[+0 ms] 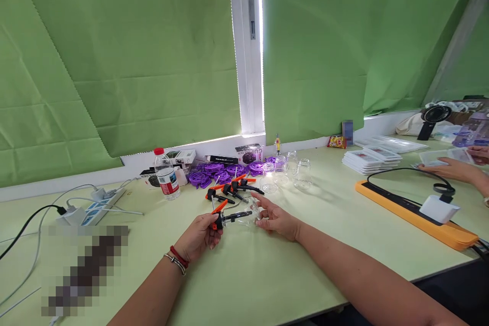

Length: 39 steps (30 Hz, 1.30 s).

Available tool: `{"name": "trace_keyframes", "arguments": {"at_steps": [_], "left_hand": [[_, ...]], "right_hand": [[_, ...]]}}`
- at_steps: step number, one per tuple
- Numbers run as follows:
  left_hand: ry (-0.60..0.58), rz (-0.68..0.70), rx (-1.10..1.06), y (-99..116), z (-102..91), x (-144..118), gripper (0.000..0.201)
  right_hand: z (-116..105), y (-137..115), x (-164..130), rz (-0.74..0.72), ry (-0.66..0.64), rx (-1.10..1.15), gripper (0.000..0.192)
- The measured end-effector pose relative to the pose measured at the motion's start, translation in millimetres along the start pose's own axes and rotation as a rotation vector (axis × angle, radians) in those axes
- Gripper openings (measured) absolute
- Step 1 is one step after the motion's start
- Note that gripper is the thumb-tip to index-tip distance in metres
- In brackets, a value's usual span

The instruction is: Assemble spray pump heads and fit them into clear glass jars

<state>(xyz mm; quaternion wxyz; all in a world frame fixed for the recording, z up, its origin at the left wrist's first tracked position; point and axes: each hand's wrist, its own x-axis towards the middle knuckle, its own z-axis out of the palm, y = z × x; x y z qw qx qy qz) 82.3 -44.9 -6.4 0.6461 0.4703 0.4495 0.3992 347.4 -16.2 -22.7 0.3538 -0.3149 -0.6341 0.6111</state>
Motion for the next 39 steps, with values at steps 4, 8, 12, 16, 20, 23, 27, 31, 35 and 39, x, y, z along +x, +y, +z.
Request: {"name": "trace_keyframes", "arguments": {"at_steps": [4,8,12,16,20,23,27,31,35,39], "left_hand": [[-0.003,0.009,0.020,1.1,1.2,-0.9,0.025],[-0.002,0.033,0.047,3.9,5.3,-3.2,0.026],[0.001,0.010,0.038,4.5,6.5,-3.6,0.027],[0.003,0.012,0.028,3.6,3.6,-2.2,0.028],[0.008,0.008,0.030,2.6,1.2,-1.1,0.028],[0.020,-0.002,0.047,2.2,1.8,-1.0,0.028],[0.016,0.009,0.057,1.9,3.7,-1.1,0.029],[0.005,0.034,0.068,1.2,4.1,-0.8,0.029],[0.030,0.048,0.090,1.0,3.8,-1.1,0.029],[0.049,0.075,0.117,0.2,3.1,-0.9,0.029]], "right_hand": [[-0.3,1.1,1.8,0.021,0.011,0.013,0.082],[-0.6,5.6,6.0,0.027,0.028,0.014,0.073],[0.5,9.0,8.6,0.004,-0.005,-0.021,0.070],[-0.4,10.8,6.7,-0.029,-0.013,-0.049,0.074],[-3.2,10.0,2.9,-0.088,-0.052,-0.034,0.093],[-4.4,9.3,2.5,-0.106,-0.090,-0.027,0.085],[-4.6,9.3,3.6,-0.073,-0.071,-0.008,0.077],[-4.3,9.5,5.0,-0.004,-0.066,0.036,0.074],[-3.3,9.7,6.8,0.019,-0.054,0.043,0.073],[-0.8,7.5,7.2,0.016,-0.050,0.040,0.072]]}}
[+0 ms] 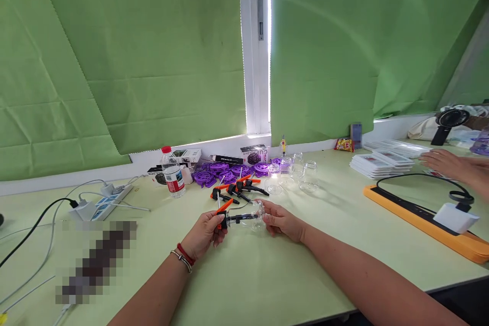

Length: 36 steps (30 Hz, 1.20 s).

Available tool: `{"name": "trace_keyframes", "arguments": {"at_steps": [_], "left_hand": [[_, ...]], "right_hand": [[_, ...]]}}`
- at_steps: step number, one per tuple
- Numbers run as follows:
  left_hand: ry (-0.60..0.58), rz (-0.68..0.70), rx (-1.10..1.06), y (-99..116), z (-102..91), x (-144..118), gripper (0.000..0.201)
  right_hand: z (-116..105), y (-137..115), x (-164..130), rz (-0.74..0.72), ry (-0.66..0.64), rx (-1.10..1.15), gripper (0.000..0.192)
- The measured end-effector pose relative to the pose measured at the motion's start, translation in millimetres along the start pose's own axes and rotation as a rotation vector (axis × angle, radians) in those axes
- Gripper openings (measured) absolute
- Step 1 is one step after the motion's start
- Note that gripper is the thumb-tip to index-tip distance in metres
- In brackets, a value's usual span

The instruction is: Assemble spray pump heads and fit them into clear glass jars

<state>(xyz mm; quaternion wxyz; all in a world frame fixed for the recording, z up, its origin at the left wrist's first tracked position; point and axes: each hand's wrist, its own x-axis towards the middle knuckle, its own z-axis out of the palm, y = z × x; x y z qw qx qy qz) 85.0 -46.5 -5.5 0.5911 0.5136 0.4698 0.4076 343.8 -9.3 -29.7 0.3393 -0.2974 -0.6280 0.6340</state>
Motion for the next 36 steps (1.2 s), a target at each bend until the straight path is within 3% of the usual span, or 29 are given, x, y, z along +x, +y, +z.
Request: {"name": "trace_keyframes", "arguments": {"at_steps": [8,13,17,23,27,30,33,36], "left_hand": [[0.004,0.042,0.056,-0.4,0.5,-1.1,0.028],[-0.002,0.148,0.092,5.6,3.4,-4.1,0.026],[0.033,0.214,0.032,9.8,5.7,-5.9,0.026],[0.017,0.350,-0.073,3.8,5.9,-4.9,0.046],[0.144,0.354,-0.025,8.5,4.7,-6.3,0.042],[0.304,0.436,-0.040,17.7,-6.6,-5.3,0.039],[0.572,0.517,-0.009,24.2,-34.2,-1.2,0.042],[0.858,0.492,0.276,24.8,-70.9,1.6,0.050]], "right_hand": [[4.2,-8.8,-2.6,0.025,0.003,-0.026,0.067],[5.2,-10.4,-4.4,0.027,-0.018,-0.003,0.059],[8.3,-8.5,-8.6,0.008,-0.049,-0.008,0.068],[12.7,-1.6,-9.6,-0.052,-0.113,-0.188,0.068],[12.9,5.3,-5.5,-0.150,-0.193,-0.306,0.071],[10.4,10.5,-2.9,-0.141,-0.175,-0.370,0.074],[8.3,12.2,-2.8,-0.113,-0.161,-0.374,0.072],[8.9,9.5,-4.5,-0.109,-0.155,-0.367,0.073]]}}
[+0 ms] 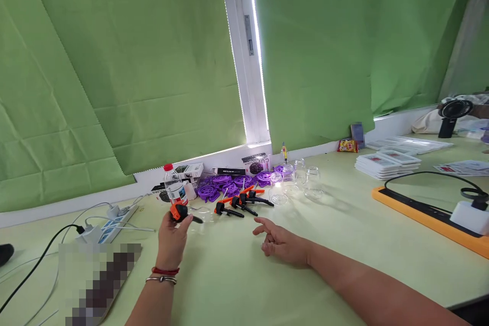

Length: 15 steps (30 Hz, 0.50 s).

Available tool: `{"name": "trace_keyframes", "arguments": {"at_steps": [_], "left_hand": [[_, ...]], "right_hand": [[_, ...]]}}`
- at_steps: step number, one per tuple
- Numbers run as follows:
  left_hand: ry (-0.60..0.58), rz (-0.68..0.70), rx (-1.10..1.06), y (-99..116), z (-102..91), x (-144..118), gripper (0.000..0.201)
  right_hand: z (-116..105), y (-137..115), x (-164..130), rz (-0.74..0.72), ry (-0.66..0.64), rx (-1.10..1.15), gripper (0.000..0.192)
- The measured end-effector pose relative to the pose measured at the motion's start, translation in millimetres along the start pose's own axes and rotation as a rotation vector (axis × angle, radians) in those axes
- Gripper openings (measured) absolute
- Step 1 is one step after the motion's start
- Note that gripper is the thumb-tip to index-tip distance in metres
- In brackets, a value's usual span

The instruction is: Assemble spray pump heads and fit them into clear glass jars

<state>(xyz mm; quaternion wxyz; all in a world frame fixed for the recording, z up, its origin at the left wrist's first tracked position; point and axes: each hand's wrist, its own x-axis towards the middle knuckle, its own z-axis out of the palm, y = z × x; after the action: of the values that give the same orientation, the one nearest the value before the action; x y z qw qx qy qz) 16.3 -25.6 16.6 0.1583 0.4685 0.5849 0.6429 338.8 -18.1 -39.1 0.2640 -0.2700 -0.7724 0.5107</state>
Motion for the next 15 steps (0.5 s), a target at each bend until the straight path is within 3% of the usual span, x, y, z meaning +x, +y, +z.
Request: {"name": "trace_keyframes", "arguments": {"at_steps": [2,5,15], "left_hand": [[0.099,0.016,0.298,-10.7,-14.2,13.1,0.050],[0.079,0.014,0.514,-22.1,-29.4,24.6,0.049],[0.018,0.054,0.619,-33.1,-32.3,32.0,0.056]], "right_hand": [[0.4,-3.5,-0.7,0.003,0.001,0.002,0.073],[0.9,-7.1,-0.8,0.010,-0.001,0.010,0.073],[0.6,-5.3,0.3,0.036,-0.007,0.005,0.071]]}}
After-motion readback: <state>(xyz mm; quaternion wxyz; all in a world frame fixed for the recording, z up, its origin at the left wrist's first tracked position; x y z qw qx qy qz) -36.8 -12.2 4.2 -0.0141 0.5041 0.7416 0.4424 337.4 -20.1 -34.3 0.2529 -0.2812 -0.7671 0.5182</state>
